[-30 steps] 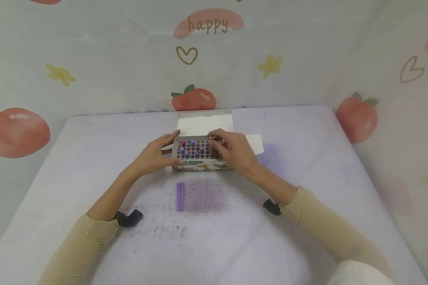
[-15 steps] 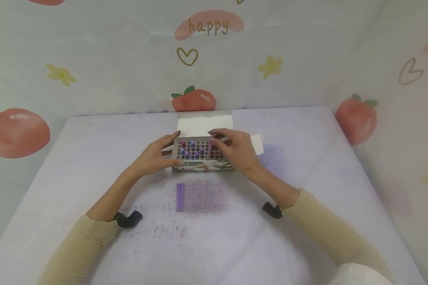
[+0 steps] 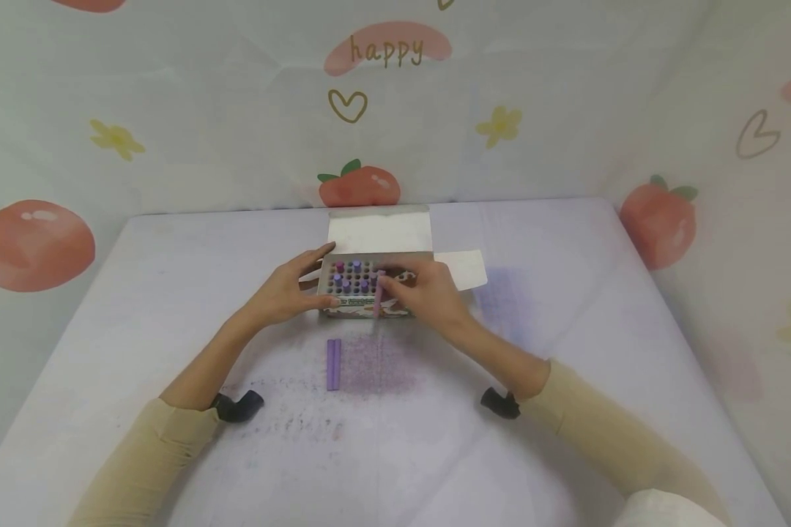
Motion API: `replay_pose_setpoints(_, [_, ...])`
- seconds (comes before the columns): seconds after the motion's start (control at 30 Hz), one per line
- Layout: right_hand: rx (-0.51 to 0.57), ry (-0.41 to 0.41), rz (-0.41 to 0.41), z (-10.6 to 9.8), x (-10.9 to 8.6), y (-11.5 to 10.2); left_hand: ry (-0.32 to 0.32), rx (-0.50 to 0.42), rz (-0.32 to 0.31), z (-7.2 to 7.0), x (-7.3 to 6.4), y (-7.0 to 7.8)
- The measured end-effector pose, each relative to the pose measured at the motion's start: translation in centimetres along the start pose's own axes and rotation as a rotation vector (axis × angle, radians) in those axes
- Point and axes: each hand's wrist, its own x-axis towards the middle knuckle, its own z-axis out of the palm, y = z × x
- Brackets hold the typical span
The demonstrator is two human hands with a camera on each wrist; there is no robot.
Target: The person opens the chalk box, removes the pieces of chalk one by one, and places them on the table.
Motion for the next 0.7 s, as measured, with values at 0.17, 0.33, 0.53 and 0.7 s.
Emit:
replay_pose_setpoints(0.17, [0.064,-0.029,0.065,0.6,-0.2,-0.1,-0.001,0.003,0.003,0.0,-0.1,0.1])
replay_pose_setpoints(0.33, [0.073,-0.054,0.095,1.0,-0.4,-0.2,0.002,-0.001,0.003,0.0,0.0,0.0])
replay_pose_setpoints(0.53, [0.097,-0.076,0.102,1.4,-0.5,-0.1,0.004,-0.001,-0.003,0.0,0.0,0.0])
replay_pose_setpoints(0.7, [0.094,-0.088,0.126,1.8,-0.6,0.0,-0.009,-0.008,-0.001,-0.1,0.0,0.0])
